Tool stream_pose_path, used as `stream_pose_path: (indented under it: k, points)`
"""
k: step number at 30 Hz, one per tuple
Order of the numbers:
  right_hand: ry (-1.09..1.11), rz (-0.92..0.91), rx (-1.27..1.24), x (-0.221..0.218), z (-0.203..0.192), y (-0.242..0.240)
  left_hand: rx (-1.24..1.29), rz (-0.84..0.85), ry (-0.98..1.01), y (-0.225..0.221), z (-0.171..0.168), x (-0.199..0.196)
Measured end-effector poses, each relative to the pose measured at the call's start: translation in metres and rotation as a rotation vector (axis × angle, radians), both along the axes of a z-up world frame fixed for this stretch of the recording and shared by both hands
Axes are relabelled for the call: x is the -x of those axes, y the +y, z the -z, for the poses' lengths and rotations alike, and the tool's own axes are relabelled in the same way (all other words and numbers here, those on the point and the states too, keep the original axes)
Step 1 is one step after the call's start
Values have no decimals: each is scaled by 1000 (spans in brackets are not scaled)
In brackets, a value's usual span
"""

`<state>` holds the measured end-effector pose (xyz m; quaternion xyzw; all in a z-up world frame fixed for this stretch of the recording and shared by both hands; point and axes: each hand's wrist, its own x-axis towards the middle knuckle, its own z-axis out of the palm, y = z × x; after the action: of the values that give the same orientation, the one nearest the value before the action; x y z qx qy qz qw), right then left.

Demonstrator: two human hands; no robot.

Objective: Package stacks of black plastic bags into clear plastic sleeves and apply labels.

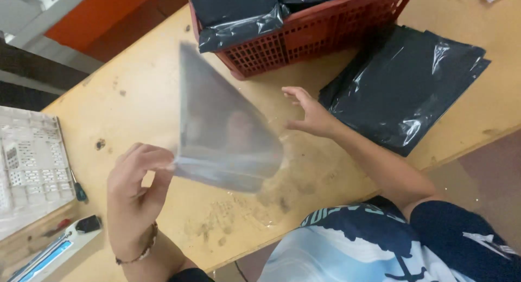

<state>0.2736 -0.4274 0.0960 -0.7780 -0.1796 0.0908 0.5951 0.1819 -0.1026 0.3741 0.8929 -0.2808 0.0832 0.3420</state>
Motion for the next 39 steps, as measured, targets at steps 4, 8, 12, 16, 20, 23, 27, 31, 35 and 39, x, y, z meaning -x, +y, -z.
stream_pose_path:
  k: [4, 8, 12, 16, 20, 23, 27, 31, 35, 39]
  points:
    - [330, -306, -503, 2, 70, -13, 235, 2, 166, -7, 42, -14]
    - [771, -540, -762, 43, 67, -7, 183, -81, 321, 1, 74, -9]
    - [842, -385, -690, 56, 220, 40, -64, -351, 334, 20, 76, -6]
    - [917, -317, -741, 26, 89, 104, -327, -531, 371, 90, 85, -51]
    - [997, -136, -603, -9, 150, 194, -702, -597, 204, 156, 144, -150]
    - [1052, 26, -577, -33, 190, 245, -797, -623, 22, 194, 238, -236]
    - [1032, 374, -610, -47, 187, 275, -766, -629, -361, 177, 314, -287]
    - [1001, 564, -575, -59, 213, 279, -654, -702, -515, 150, 389, -308]
    - [904, 722, -585, -89, 279, 271, -572, -753, -358, 100, 392, -224]
    - [767, 749, -541, -132, 315, 273, -472, -698, -91, 79, 405, -90]
